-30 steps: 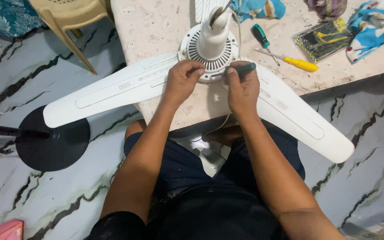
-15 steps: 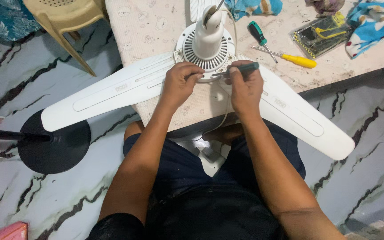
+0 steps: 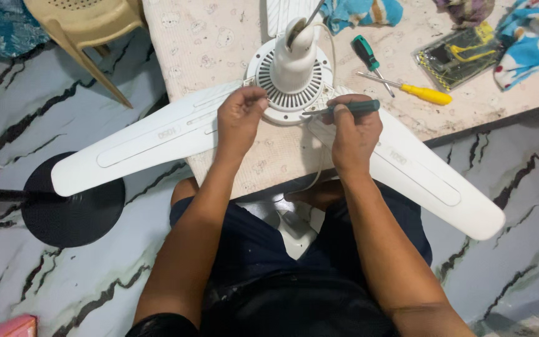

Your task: The person uses a screwdriver to tighten screws on the central hub of a white electric fan, securing the fan blades to the motor housing. The person works methodically around the hub, tightening multiple screws to complete the assembly.

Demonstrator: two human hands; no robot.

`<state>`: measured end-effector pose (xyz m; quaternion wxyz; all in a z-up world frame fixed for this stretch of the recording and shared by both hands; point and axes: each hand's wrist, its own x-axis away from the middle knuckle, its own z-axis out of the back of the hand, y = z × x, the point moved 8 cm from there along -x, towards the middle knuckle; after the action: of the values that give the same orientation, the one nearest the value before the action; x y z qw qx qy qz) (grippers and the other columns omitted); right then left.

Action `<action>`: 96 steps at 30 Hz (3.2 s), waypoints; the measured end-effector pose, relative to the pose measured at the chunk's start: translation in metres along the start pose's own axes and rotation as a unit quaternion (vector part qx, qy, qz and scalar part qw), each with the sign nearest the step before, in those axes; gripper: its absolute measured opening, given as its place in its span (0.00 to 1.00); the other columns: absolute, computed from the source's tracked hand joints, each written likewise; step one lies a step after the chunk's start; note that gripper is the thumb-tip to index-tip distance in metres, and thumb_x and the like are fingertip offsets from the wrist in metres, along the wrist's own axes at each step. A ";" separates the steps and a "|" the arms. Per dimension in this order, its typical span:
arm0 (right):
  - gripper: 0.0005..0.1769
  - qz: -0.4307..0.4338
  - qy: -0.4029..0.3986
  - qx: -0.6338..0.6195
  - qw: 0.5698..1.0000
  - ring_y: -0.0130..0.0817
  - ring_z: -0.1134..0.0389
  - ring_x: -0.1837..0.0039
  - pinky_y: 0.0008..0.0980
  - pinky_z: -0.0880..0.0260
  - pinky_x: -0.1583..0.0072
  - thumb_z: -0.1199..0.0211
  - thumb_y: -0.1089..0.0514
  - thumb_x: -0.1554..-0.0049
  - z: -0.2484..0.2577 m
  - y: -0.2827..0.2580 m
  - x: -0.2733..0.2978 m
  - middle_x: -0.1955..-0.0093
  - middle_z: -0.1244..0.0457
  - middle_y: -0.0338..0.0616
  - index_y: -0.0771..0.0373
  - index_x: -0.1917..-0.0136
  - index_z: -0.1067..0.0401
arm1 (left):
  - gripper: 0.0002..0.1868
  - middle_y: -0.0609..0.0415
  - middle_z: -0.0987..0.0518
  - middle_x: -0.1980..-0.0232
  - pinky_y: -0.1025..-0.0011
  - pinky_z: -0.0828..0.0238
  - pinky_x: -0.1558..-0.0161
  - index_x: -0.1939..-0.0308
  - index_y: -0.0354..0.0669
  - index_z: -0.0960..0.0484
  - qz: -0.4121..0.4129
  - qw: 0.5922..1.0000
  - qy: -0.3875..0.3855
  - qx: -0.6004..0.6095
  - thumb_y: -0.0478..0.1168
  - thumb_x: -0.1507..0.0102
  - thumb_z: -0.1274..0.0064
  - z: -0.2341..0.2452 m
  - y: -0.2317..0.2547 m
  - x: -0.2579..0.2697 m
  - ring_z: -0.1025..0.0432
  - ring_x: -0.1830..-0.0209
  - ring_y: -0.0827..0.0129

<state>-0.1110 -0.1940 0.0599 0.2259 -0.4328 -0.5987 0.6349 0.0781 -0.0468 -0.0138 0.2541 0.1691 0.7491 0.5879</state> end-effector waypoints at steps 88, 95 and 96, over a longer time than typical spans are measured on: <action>0.09 0.057 -0.106 0.085 0.989 0.20 0.34 0.56 0.23 0.32 0.54 0.36 0.62 0.38 -0.082 -0.010 -0.002 0.56 0.33 0.37 0.66 0.45 0.28 | 0.08 0.52 0.17 0.63 0.64 0.25 0.58 0.63 0.49 0.11 -0.041 0.937 0.079 -0.339 0.42 0.44 0.36 0.020 0.041 0.011 0.21 0.63 0.60; 0.10 0.063 -0.110 0.090 0.988 0.19 0.34 0.56 0.22 0.32 0.54 0.36 0.63 0.39 -0.086 -0.015 0.000 0.56 0.32 0.37 0.67 0.45 0.28 | 0.09 0.52 0.17 0.63 0.65 0.25 0.59 0.63 0.48 0.11 -0.034 0.939 0.085 -0.332 0.45 0.44 0.34 0.020 0.047 0.012 0.21 0.64 0.61; 0.09 0.067 -0.107 0.092 0.988 0.20 0.34 0.56 0.22 0.32 0.54 0.36 0.63 0.39 -0.086 -0.017 0.000 0.56 0.32 0.37 0.67 0.45 0.28 | 0.09 0.52 0.17 0.63 0.65 0.25 0.59 0.63 0.48 0.11 -0.036 0.939 0.086 -0.333 0.45 0.44 0.35 0.020 0.049 0.013 0.21 0.64 0.61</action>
<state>-0.0448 -0.1421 0.0840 0.1559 -0.3788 -0.5280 0.7440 0.0771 -0.0115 0.0278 0.2517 -0.0028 0.5353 0.8063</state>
